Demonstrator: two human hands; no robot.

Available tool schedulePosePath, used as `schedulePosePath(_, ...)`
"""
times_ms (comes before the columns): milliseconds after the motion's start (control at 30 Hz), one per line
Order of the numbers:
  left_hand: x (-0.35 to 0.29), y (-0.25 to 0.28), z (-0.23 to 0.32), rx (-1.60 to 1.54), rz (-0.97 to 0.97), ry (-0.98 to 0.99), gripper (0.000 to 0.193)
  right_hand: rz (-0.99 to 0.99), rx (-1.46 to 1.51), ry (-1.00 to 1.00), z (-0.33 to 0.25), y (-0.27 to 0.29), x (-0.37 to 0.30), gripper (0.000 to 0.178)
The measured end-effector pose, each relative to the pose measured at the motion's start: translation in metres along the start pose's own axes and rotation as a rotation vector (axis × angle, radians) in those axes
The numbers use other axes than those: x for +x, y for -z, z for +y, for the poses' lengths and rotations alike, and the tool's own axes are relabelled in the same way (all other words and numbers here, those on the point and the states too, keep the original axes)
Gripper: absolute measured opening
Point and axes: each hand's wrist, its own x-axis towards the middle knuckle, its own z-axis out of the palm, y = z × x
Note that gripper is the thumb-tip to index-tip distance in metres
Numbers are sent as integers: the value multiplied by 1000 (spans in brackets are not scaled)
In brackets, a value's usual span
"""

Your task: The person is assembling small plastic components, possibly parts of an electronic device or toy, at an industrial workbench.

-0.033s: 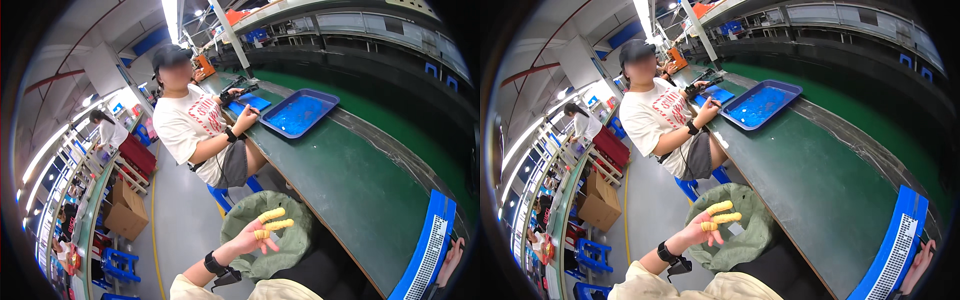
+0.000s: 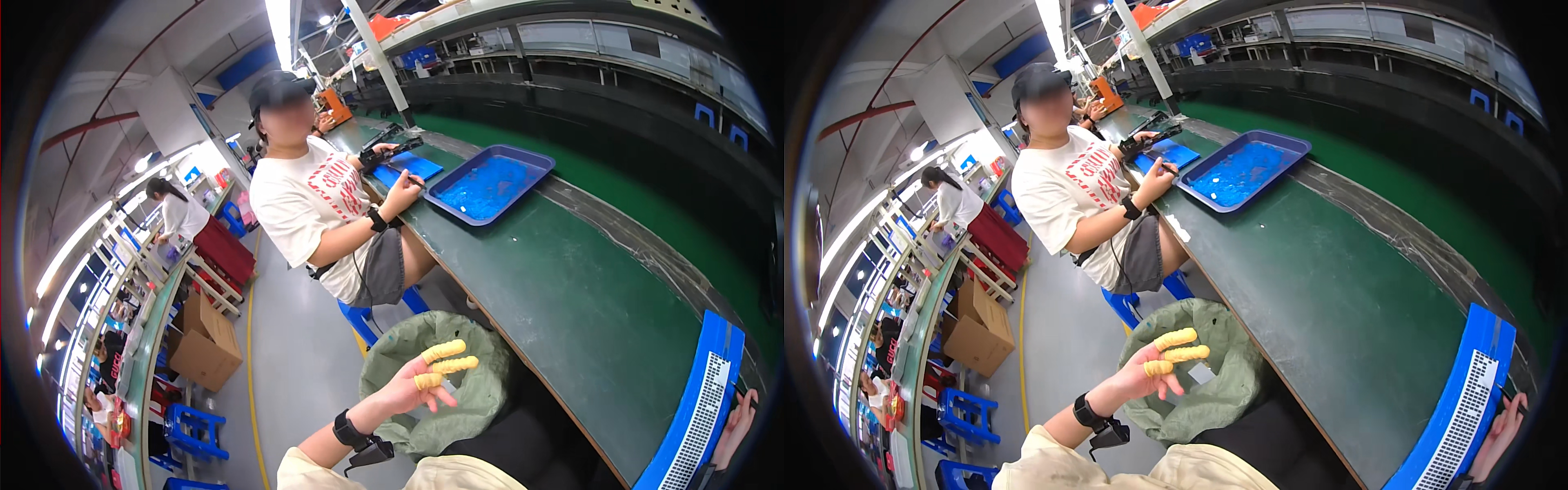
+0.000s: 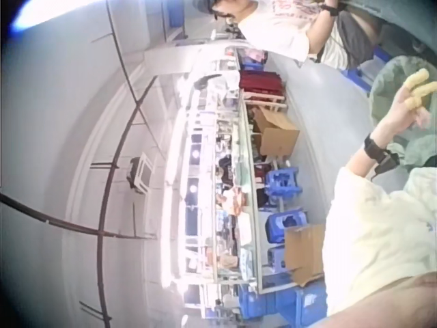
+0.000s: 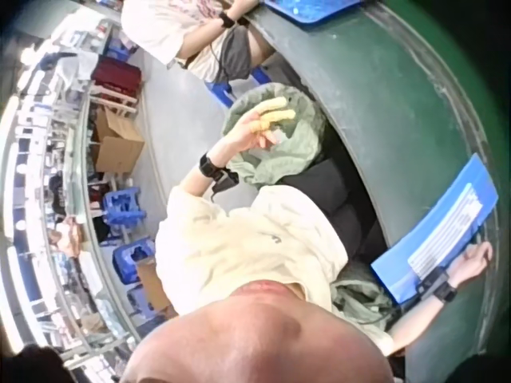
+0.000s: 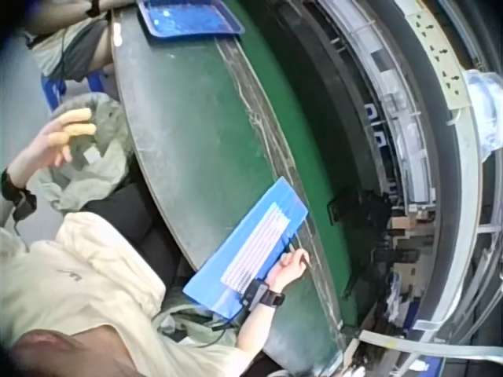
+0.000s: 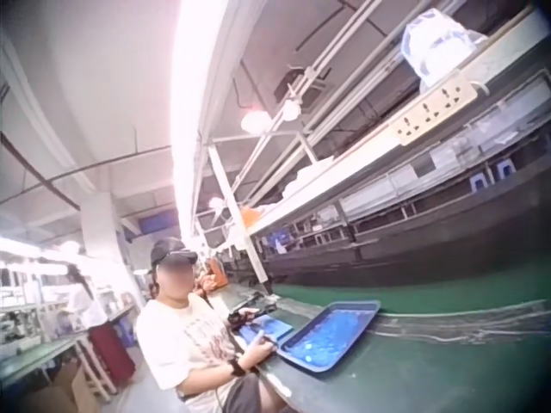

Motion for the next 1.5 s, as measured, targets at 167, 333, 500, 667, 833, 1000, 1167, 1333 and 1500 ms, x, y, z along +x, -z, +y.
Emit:
schedulePosePath(167, -5, 29, -12, 119, -100, -130, 27, -44, 33, -5, 2, -1, 0, 28)
schedulePosePath(333, 12, 10, -8, 451, 325, -170, 18, 8, -33, 28, -2, -4, -6, 27)
schedulePosePath(500, 9, 18, 4, 636, 366, 36, 15, 12, -11, 24, -6, -9, -10, 26)
schedulePosePath(667, 11, 16, -8, 889, 488, -148, 14, 65, 44, -10, -13, -23, -19, 23)
schedulePosePath(833, 10, 12, -1, 1178, 436, -187, 21, 22, 25, -6, -13, -24, -18, 21)
schedulePosePath(1000, 11, 4, 0, 1002, 506, -50, 18, -24, -9, 24, -6, -11, -8, 24)
schedulePosePath(1167, 8, 20, -19, 1304, 419, -362, 17, -71, -45, 19, 3, 6, 6, 27)
schedulePosePath(1333, 11, 20, -21, 1253, 365, -274, 21, -74, -49, 5, -53, -66, -57, 13)
schedulePosePath(1500, -2, 18, -19, 1098, 317, -52, 24, -35, -19, 0, -3, -8, 0, 26)
